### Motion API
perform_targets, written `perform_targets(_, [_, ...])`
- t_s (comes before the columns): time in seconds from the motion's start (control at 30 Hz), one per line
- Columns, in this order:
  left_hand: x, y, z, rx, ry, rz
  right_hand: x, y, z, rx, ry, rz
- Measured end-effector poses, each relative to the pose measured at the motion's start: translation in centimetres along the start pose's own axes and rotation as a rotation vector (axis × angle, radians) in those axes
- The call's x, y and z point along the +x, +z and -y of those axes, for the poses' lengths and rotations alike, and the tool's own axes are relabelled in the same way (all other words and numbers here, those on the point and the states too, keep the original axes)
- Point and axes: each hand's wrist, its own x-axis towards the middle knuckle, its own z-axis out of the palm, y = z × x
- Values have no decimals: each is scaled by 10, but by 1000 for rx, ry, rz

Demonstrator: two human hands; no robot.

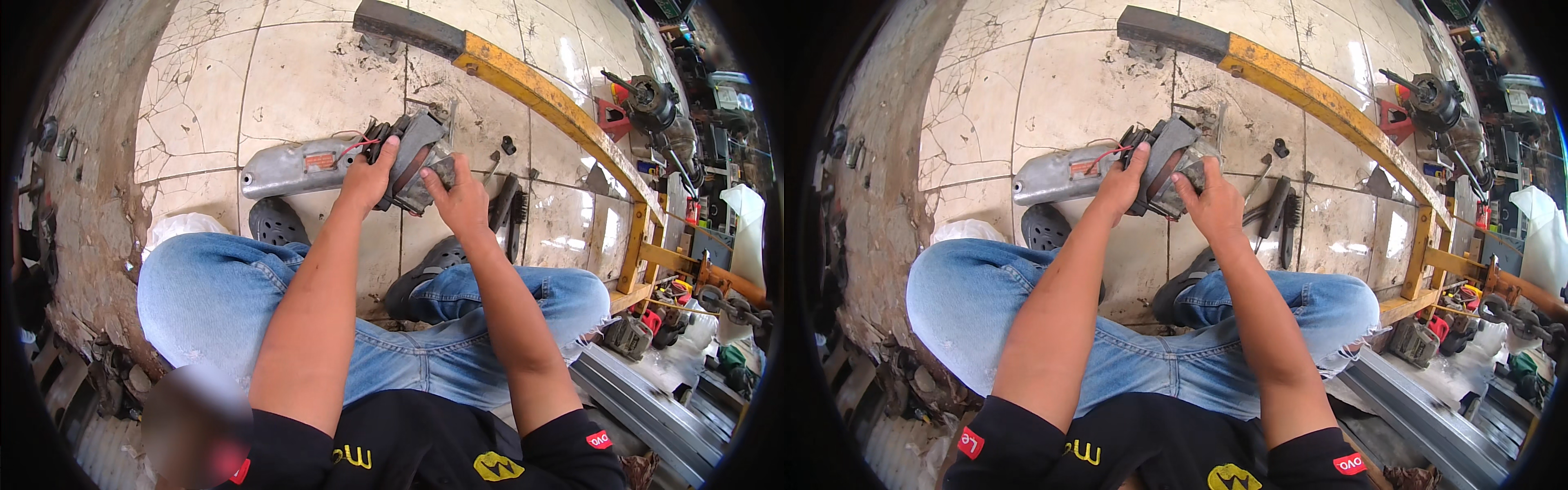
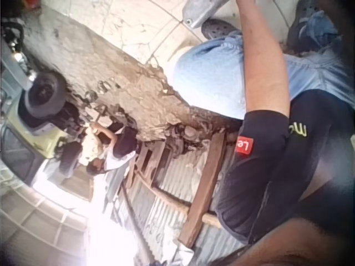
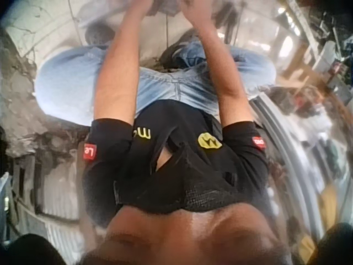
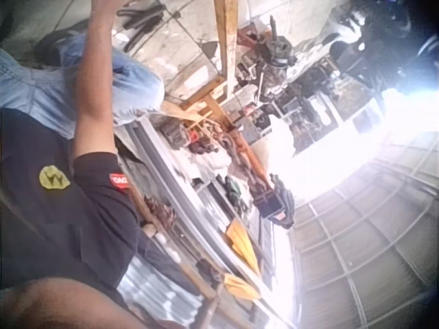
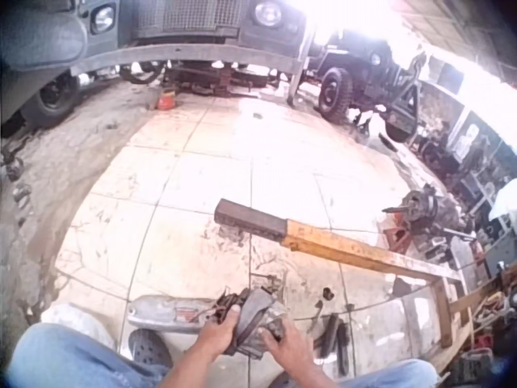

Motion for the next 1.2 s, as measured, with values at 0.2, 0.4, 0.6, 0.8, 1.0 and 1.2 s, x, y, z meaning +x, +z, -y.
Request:
perform_targets(0.2, [-8,0,-7,-36,-21,27,8,2,-6,64,99,-15])
perform_targets(0.4, [-2,0,-2,-7,6,22,15,-8,-2,54,68,-3])
perform_targets(0.6, [-12,-2,-11,-46,-1,15,41,-24,9,-50,70,3])
perform_targets(0.8, [-8,0,-6,-46,0,1,48,-32,13,-84,135,147])
perform_targets(1.0, [-7,0,-5,-50,25,5,47,-36,29,-240,107,108])
perform_targets(1.2, [-6,0,-4,-62,-1,2,51,-39,34,-289,93,153])
